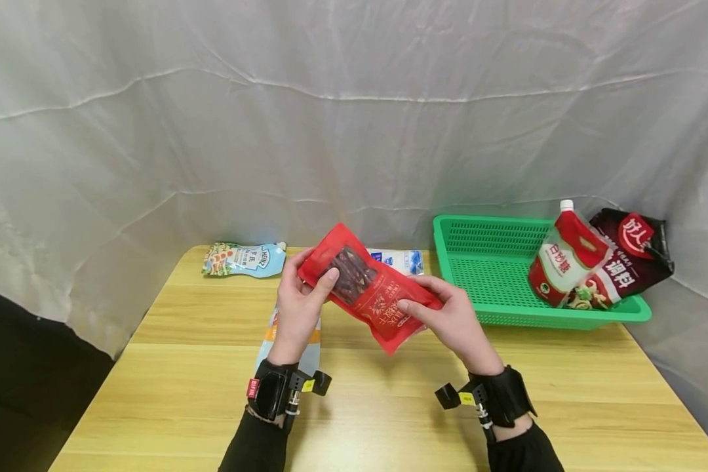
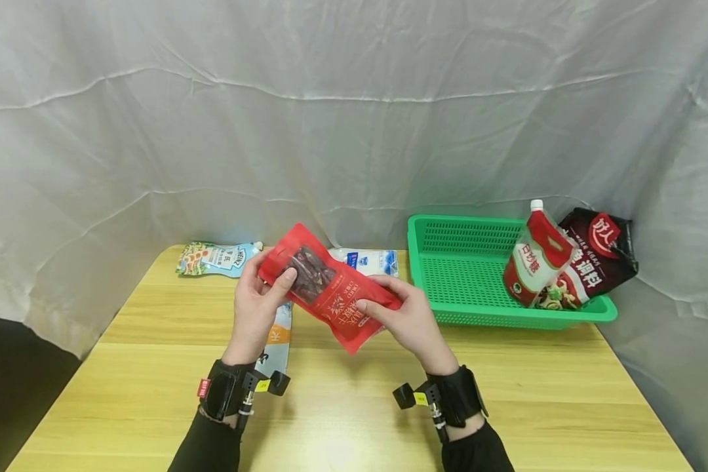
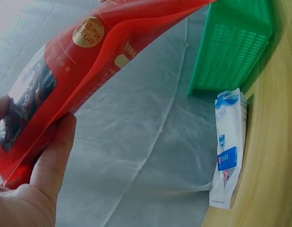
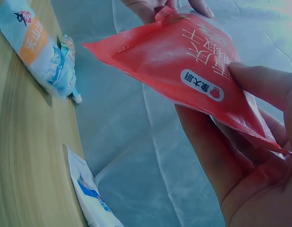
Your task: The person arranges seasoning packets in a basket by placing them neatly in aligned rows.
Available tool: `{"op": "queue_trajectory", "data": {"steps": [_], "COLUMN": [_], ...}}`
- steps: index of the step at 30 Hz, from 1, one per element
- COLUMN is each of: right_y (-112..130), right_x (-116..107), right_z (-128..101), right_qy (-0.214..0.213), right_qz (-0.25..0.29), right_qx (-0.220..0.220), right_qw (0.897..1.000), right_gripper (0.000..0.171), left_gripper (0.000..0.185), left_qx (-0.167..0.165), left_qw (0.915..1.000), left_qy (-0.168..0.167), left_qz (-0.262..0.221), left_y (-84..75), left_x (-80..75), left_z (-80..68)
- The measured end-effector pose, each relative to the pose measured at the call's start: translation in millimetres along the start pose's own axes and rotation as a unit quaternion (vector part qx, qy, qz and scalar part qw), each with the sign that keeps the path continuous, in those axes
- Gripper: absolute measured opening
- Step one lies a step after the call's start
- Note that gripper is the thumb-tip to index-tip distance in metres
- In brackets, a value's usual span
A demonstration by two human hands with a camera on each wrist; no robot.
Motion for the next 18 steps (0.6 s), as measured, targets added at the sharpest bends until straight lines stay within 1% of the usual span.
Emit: {"op": "queue_trajectory", "data": {"steps": [4,8,13,18], "right_y": [0.9,2.8,5.4,5.7], "right_x": [-2.2,-7.1,-14.2,-18.1], "right_z": [-0.5,-1.8,-3.9,-4.5], "right_qy": [0.002,0.001,0.010,0.030], "right_qz": [-0.006,-0.023,-0.037,-0.052], "right_qx": [-0.005,-0.008,-0.006,-0.007], "right_qw": [1.000,1.000,0.999,0.998], "right_gripper": [0.047,0.047,0.047,0.047], "left_gripper": [0.061,0.063,0.063,0.062], "left_qx": [-0.008,-0.029,-0.051,-0.069], "left_qw": [0.9998,0.9987,0.9963,0.9922], "left_qy": [0.017,0.043,0.067,0.093], "left_qz": [-0.003,-0.001,0.019,0.045], "left_y": [0.1,0.3,-0.7,-1.1], "left_x": [-1.1,-3.4,-8.9,-13.7], "left_z": [0.1,1.3,3.0,3.1]}}
Point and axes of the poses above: each hand's wrist, its own z-axis towards the middle knuckle, its own x-axis out of the palm, y = z × x, the point moved 4 cm from there along z, towards the middle knuckle, and after that the axes turned 5 degrees about -z, right-handed, at the moved point
